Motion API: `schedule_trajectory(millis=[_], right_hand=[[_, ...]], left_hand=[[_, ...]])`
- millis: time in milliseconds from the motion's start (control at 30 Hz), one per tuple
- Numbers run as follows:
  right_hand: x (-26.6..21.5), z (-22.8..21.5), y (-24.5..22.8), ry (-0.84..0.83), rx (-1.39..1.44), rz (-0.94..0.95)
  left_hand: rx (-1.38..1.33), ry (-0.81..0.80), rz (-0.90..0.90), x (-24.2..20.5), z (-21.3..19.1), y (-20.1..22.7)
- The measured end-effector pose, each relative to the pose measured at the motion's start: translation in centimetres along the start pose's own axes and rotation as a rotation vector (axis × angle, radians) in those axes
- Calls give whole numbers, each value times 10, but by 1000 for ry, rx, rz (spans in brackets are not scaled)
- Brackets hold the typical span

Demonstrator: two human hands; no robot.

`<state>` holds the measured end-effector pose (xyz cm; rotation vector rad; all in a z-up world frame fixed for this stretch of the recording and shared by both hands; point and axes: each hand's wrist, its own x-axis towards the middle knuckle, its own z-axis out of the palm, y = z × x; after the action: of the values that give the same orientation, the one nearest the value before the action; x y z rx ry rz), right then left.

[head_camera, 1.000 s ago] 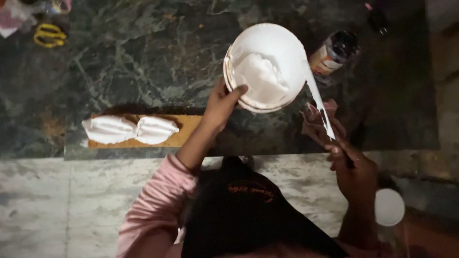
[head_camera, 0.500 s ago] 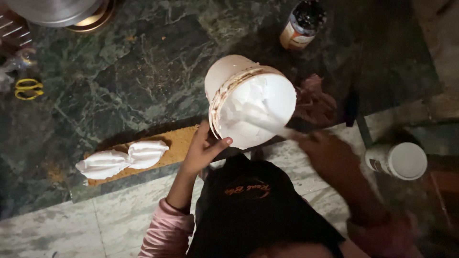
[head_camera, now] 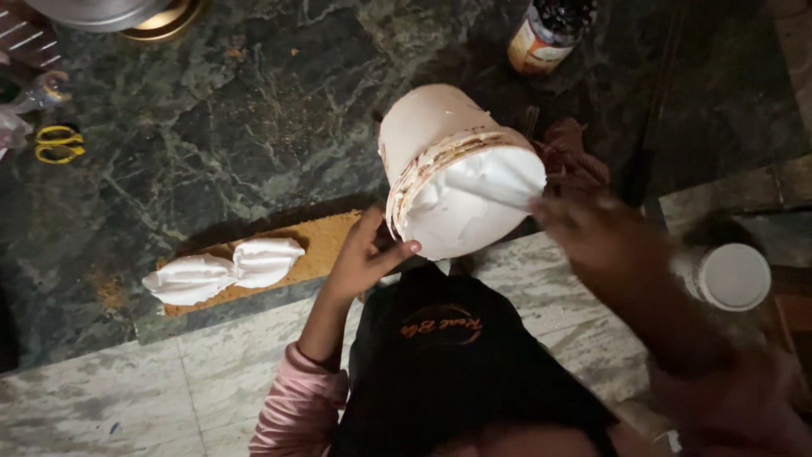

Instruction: The person scoops a white paste from a bucket and spreads it evenly onto rectangular wooden boards using a metal spatula. They repeat this process for multiple boards, ensuring full coverage.

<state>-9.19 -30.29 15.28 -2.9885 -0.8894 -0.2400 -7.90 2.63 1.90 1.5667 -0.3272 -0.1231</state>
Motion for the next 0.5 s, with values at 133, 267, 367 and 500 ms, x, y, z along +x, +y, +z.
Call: schedule_trajectory(millis=[133,267,367,500], right_hand=[[-9,76,3,-285,147,5],[-31,102,-12,-309,695,289],[-35,102,-33,-465,1307,972],[-31,91,-48,-393,1382,890]], left_hand=[[-20,0,34,1,2,3],[-3,62,-41,4,8,8],[117,81,-203,8,10,14],[31,139,-105,18,18,16]])
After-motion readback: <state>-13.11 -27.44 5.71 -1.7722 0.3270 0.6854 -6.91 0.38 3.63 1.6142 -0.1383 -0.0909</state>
